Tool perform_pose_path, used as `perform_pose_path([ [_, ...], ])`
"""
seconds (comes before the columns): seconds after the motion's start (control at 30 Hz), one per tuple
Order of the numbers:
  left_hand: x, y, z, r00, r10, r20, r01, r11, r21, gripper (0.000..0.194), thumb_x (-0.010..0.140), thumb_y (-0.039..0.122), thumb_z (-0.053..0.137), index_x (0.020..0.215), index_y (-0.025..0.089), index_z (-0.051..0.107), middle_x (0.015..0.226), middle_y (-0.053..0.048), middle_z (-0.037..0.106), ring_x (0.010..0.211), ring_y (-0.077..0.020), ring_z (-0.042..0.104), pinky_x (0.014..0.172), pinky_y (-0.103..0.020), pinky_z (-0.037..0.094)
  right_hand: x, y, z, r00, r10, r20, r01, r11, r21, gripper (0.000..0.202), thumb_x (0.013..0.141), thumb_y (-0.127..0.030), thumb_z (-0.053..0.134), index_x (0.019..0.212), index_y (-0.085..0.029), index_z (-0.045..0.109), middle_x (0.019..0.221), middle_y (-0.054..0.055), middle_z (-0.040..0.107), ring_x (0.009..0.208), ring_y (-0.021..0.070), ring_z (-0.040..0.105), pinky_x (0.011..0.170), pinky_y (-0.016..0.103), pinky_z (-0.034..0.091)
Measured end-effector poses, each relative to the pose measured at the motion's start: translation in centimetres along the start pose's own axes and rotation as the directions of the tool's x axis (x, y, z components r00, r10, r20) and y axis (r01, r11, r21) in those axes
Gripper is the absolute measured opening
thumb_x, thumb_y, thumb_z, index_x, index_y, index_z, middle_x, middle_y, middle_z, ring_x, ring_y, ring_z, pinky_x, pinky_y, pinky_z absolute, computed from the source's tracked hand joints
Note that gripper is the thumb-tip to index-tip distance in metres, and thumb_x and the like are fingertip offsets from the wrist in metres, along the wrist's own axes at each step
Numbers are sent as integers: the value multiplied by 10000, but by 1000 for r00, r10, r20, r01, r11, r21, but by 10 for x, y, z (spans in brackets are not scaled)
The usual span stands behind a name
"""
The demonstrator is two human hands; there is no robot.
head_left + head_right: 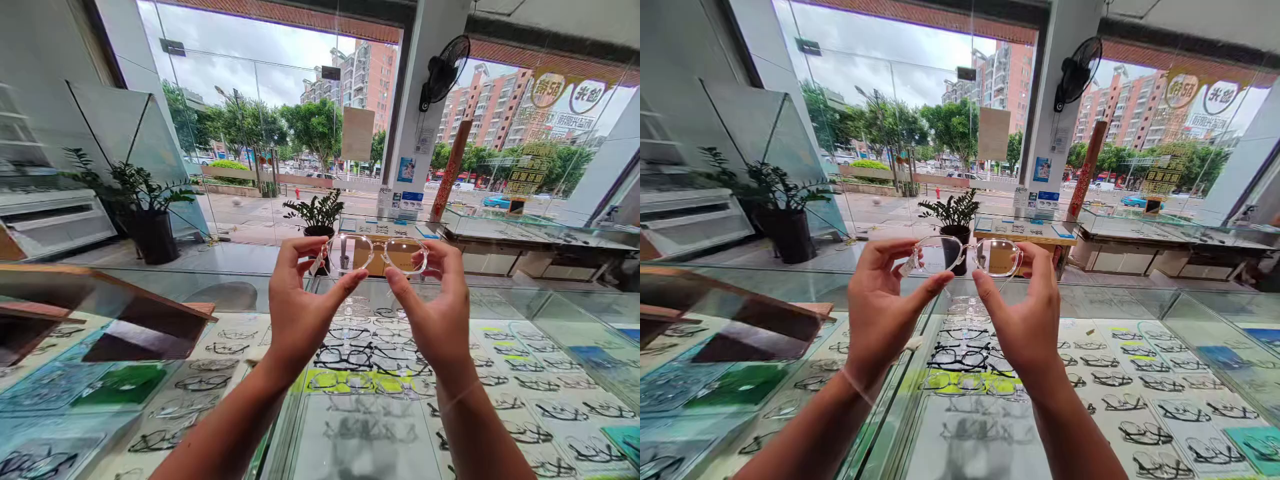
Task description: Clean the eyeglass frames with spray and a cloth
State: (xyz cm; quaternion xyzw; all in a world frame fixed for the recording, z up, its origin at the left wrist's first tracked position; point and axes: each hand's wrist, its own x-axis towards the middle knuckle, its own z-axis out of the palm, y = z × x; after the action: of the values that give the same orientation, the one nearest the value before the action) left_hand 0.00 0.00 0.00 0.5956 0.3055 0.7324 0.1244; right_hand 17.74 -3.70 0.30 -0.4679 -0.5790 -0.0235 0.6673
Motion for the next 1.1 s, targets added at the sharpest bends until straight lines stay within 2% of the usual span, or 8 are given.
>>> perform_pose_path([
  [0.3, 3, -3, 0, 996, -67, 66, 70, 997, -45, 589, 688, 421, 985, 1164, 252, 681, 1144, -55, 695, 1098, -219, 666, 978, -378, 570, 0, 3, 1, 999, -27, -17, 26, 999, -34, 571, 848, -524, 816, 1310, -275, 593, 1175, 76, 689, 1079, 282, 673, 975, 517, 541],
  [0.57, 0, 0, -1, 999, 48, 6, -48, 998, 48, 624, 696, 420, 983, 1219, 256, 684, 1202, -61, 691, 1135, -228, 658, 970, -374, 554, 1, 4, 0, 999, 12, 50, -12, 1000, -8, 567, 861, -542, 799, 1305, -261, 584, 1188, 94, 713, 1105, 302, 685, 988, 536, 537],
  [0.8, 0, -4, 1, 998, 69, 13, -70, 996, 51, 629, 706, 410, 979, 1235, 255, 677, 1206, -63, 691, 1138, -232, 668, 990, -395, 579, 0, 7, 1, 998, 18, 60, -17, 1000, -11, 580, 865, -543, 795, 1324, -268, 572, 1199, 102, 714, 1116, 312, 685, 999, 548, 538],
  [0.9, 3, -10, 1, 994, 100, 47, -100, 995, 10, 622, 724, 383, 972, 1252, 256, 668, 1233, -66, 678, 1164, -230, 671, 1036, -411, 590, 1, 6, 0, 998, -29, 51, 31, 999, -23, 638, 885, -471, 785, 1437, -297, 516, 1274, 108, 691, 1196, 324, 661, 1052, 567, 518],
  [0.97, 5, -14, 0, 986, 149, 81, -149, 989, -3, 618, 732, 361, 968, 1260, 258, 664, 1247, -67, 668, 1182, -229, 669, 1066, -421, 591, 2, 4, -1, 994, -103, 45, 105, 994, -39, 635, 908, -405, 762, 1481, -323, 502, 1352, 101, 658, 1271, 324, 626, 1106, 574, 491],
  [1.1, 12, -17, -6, 955, 240, 176, -247, 969, 18, 611, 753, 341, 955, 1280, 264, 656, 1274, -72, 655, 1219, -235, 658, 1101, -437, 591, 7, 2, -5, 966, -251, 68, 255, 964, -70, 383, 965, -315, 684, 1346, -331, 651, 1346, 71, 643, 1305, 309, 597, 1139, 567, 468],
])
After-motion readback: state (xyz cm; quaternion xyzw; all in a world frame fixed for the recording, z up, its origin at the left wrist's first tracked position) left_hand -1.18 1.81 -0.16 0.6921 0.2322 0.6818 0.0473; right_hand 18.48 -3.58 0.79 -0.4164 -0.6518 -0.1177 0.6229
